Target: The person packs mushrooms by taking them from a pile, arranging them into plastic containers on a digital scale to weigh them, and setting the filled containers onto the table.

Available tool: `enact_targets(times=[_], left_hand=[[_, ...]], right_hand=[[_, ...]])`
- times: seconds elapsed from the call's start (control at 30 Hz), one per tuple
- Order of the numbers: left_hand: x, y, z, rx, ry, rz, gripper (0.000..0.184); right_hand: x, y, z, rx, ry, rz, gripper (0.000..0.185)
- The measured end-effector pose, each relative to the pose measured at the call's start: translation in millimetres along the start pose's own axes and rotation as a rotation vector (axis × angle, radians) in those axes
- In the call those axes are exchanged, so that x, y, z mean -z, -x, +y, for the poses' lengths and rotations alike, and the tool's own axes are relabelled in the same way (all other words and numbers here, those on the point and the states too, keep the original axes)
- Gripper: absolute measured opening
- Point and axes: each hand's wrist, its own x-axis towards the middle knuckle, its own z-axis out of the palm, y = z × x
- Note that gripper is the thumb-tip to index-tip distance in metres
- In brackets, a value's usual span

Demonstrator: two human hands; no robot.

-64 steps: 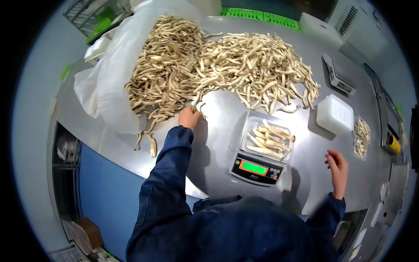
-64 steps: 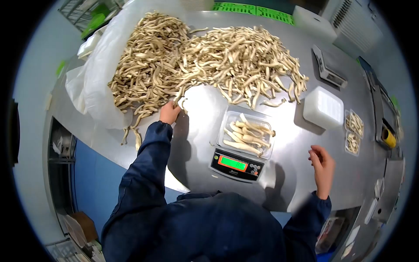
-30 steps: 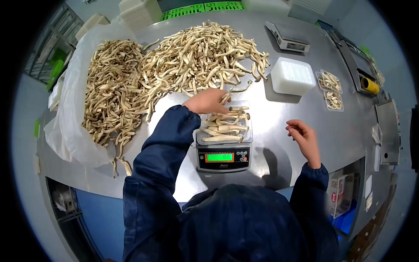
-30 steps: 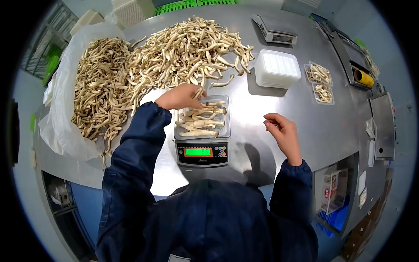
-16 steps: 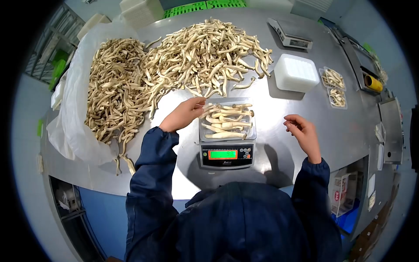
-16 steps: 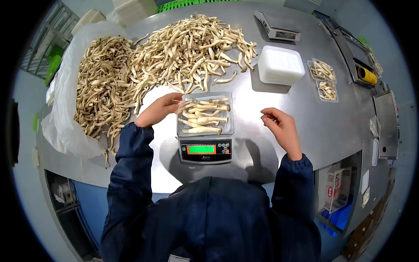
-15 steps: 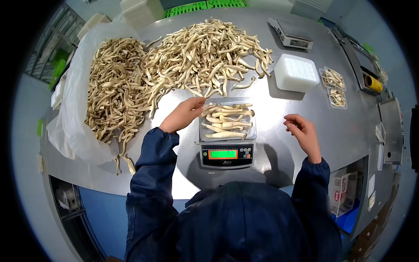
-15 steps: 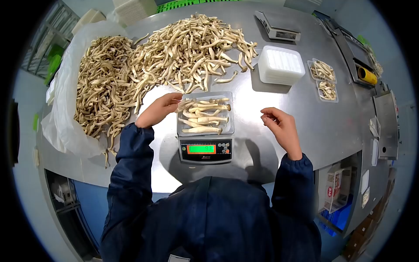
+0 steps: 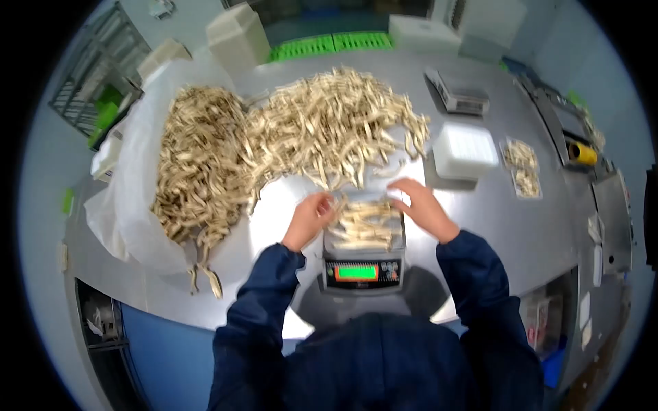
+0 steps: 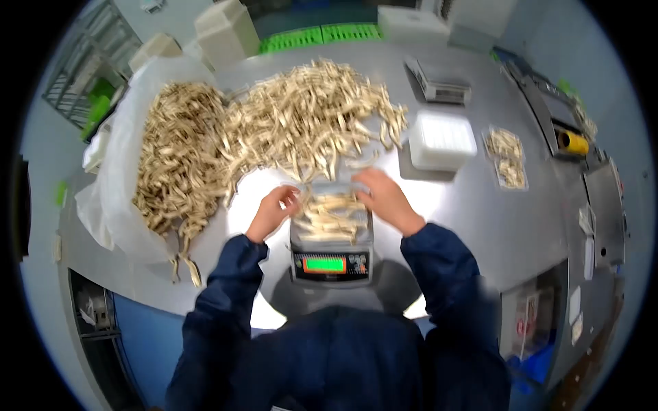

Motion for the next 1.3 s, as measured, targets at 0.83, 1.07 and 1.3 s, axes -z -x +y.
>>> enact_targets(times=[0.83, 1.07, 1.3], left_hand=[[70.5, 160.0, -108.7, 0.534, -0.442, 0.784, 0.030], [141.5, 231.1, -147.6, 0.997, -0.713, 0.994, 0.047], [194.0, 324.5, -378.1, 0.236, -1.663, 0.920, 0.027]], right_hand=[[55.2, 78.8, 10.0, -0.423, -0.344, 0.305, 0.027], [77.1, 106.5, 20.1, -0.564, -0.388, 0.407, 0.027], [76.2, 92.8, -0.5, -0.567, -0.345, 0.346, 0.026]])
